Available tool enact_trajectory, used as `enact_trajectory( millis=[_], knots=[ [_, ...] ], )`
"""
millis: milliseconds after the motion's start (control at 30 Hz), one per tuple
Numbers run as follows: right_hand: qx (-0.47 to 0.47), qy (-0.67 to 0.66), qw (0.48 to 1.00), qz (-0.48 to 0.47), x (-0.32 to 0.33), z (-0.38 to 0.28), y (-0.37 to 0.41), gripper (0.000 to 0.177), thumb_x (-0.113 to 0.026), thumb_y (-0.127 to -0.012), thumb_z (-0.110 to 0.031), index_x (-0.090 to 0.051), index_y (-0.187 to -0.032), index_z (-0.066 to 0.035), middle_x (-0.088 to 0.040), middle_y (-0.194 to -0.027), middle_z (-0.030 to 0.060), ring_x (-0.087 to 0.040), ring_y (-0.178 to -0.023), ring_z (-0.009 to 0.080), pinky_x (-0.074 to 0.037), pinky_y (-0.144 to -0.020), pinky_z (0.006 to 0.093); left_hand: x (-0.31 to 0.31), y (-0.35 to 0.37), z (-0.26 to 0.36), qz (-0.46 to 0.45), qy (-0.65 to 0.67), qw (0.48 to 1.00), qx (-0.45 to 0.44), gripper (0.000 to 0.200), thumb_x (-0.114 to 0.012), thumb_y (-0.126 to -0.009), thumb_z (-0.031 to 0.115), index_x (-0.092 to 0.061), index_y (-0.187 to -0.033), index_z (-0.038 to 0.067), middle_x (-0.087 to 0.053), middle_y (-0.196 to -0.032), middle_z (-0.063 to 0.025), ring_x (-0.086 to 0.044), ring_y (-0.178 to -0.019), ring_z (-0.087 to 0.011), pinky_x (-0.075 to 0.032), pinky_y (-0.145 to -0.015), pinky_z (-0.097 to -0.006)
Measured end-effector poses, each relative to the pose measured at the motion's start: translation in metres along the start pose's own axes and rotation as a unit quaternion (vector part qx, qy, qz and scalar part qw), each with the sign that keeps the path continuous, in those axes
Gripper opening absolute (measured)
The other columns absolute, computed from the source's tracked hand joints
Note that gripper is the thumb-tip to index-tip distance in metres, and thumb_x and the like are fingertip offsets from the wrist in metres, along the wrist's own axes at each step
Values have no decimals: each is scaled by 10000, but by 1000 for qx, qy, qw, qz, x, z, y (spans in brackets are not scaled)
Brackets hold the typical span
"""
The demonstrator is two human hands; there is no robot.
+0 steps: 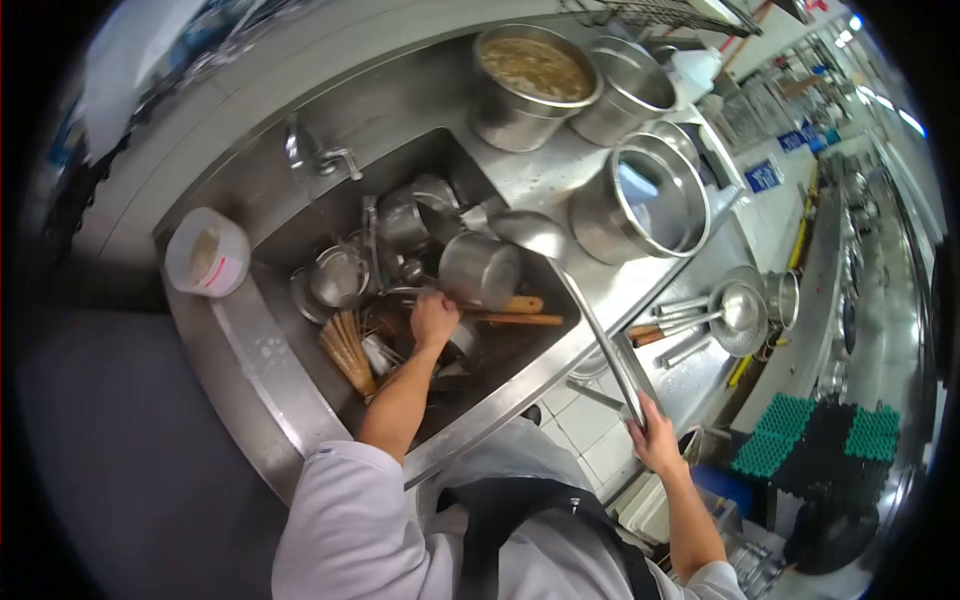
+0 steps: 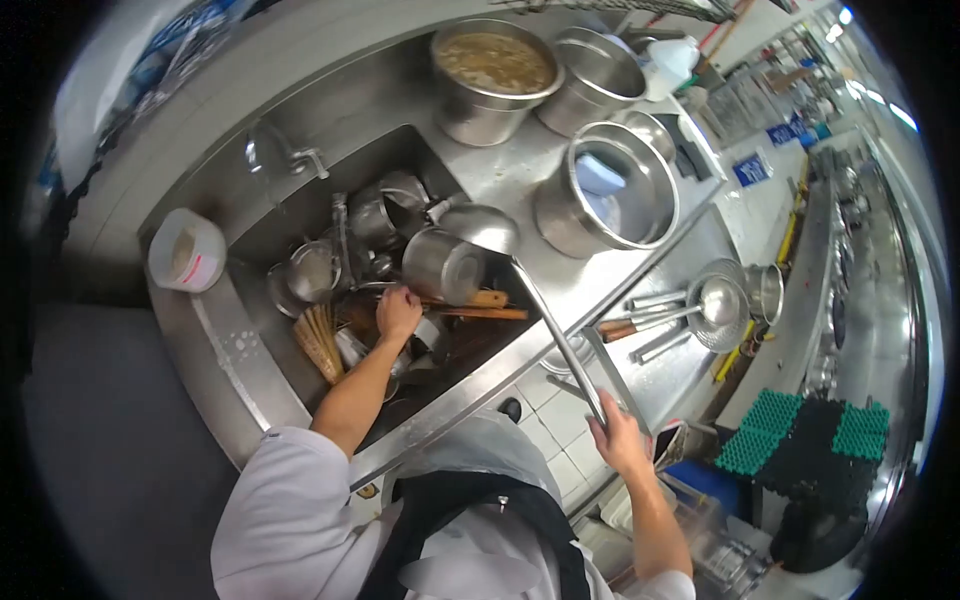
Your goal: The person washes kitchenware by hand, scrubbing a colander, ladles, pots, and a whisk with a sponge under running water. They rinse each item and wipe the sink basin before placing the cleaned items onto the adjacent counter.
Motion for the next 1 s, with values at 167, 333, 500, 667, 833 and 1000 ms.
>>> enact_trajectory(
  millis=[167,333,500,667,833,1000],
  knots=[
    [-265,-201,943,26,15,77,162,475,-644,-885,-29,-508,-1340,-25,-528,-641,15,-520,-488,89,-408,-441,276,-26,68,100,-60,81,933,-346,172,-646,-797,126,-644,-941,31,-643,-1015,-161,-579,-981,-344,-453,-872,-461],
    [-343,-460,801,171,-2,78,170,292,-580,-950,-85,-518,-1233,-43,-493,-569,2,-424,-346,104,-340,-317,253,-68,71,168,-66,24,909,-411,465,-694,-733,50,-528,-1167,30,-579,-1109,-215,-556,-1034,-400,-438,-946,-501],
    [-280,-630,670,274,-12,203,68,207,-553,-992,-219,-531,-1158,-98,-443,-579,-29,-383,-383,100,-323,-320,259,-109,34,156,-230,-3,913,-337,481,-806,-670,89,-501,-1039,40,-606,-1003,-188,-575,-1006,-399,-471,-878,-495],
    [-289,-591,673,338,1,293,-25,193,-602,-976,-316,-552,-990,-130,-484,-628,-17,-444,-470,114,-397,-413,277,-39,25,160,-222,56,913,-337,598,-883,-666,388,-507,-983,48,-614,-867,-161,-605,-859,-373,-472,-756,-471],
    [-394,-422,776,252,-7,307,-56,170,-578,-956,-167,-472,-1022,-52,-533,-715,67,-550,-565,189,-512,-476,369,49,13,155,-88,197,934,-286,474,-807,-787,435,-557,-742,35,-513,-559,-98,-460,-504,-250,-389,-510,-380],
    [-197,-101,871,439,95,322,-130,161,-626,-848,-119,-615,-955,1,-613,-826,110,-599,-759,271,-502,-710,405,148,-17,145,-11,319,913,-253,333,-728,-882,271,-604,-696,24,-512,-561,-85,-414,-546,-106,-358,-505,-336]
  ],
)
Point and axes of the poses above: each hand's wrist, its own y-axis away from the middle knuckle, its own x-axis out of the back of the hand, z = x × y, the point moved 9 cm from there along -y, towards the middle knuckle
